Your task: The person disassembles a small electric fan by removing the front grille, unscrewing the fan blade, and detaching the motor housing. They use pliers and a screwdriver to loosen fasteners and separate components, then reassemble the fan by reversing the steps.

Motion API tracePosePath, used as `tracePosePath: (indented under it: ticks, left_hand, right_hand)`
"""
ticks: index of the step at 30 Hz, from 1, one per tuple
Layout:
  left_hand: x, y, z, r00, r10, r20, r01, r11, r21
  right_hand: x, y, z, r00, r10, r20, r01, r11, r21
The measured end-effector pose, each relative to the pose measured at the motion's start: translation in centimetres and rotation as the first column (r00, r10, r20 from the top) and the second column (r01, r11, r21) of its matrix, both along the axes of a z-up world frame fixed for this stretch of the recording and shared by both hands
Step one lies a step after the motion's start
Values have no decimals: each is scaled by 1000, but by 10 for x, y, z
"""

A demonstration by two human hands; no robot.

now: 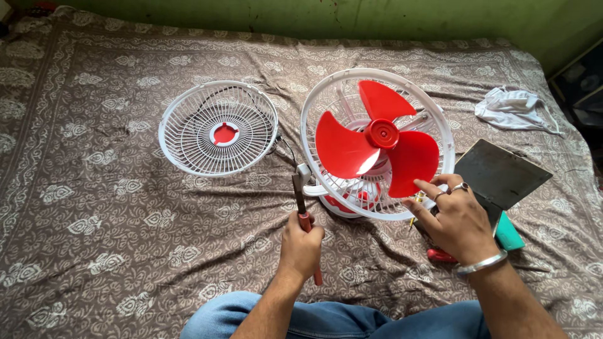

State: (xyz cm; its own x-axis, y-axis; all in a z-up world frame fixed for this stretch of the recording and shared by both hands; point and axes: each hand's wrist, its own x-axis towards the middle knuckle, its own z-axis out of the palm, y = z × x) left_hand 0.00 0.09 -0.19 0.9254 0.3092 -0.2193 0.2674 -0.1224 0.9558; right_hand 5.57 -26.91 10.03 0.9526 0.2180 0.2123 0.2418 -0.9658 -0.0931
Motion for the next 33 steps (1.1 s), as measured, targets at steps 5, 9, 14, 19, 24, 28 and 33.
tracePosePath:
  ticks: [5,9,14,19,24,28,33]
  left_hand:
    - [-1,0,4,1000,-5,-23,5,1000,-5]
    - [-2,1,2,1000,-4,-25,4,1000,7]
    - [-2,0,3,1000,-8,-19,8,1000,9]
    - [-4,2,14,993,-58,-99,55,998,-36]
    - [-4,2,19,995,-51,-91,47,998,-41]
    - [-4,2,17,995,-41,-90,39,999,-26]
    - [-3,0,11,1000,7,-19,-7,1000,-2]
  right_hand:
    - [4,-7,-6,996,-77,-40,80,995,59]
    - [7,-9,-10,996,-85,-31,87,993,84]
    - [7,-10,-12,991,-110,-73,118,986,115]
    - [9,-9,-12,980,-145,-134,156,984,82]
    - [9,-10,-19,996,-93,-16,94,986,138]
    - [4,-10,-18,985,2,173,-34,982,183]
    - [5,-4,-14,997,-72,-1,71,992,107]
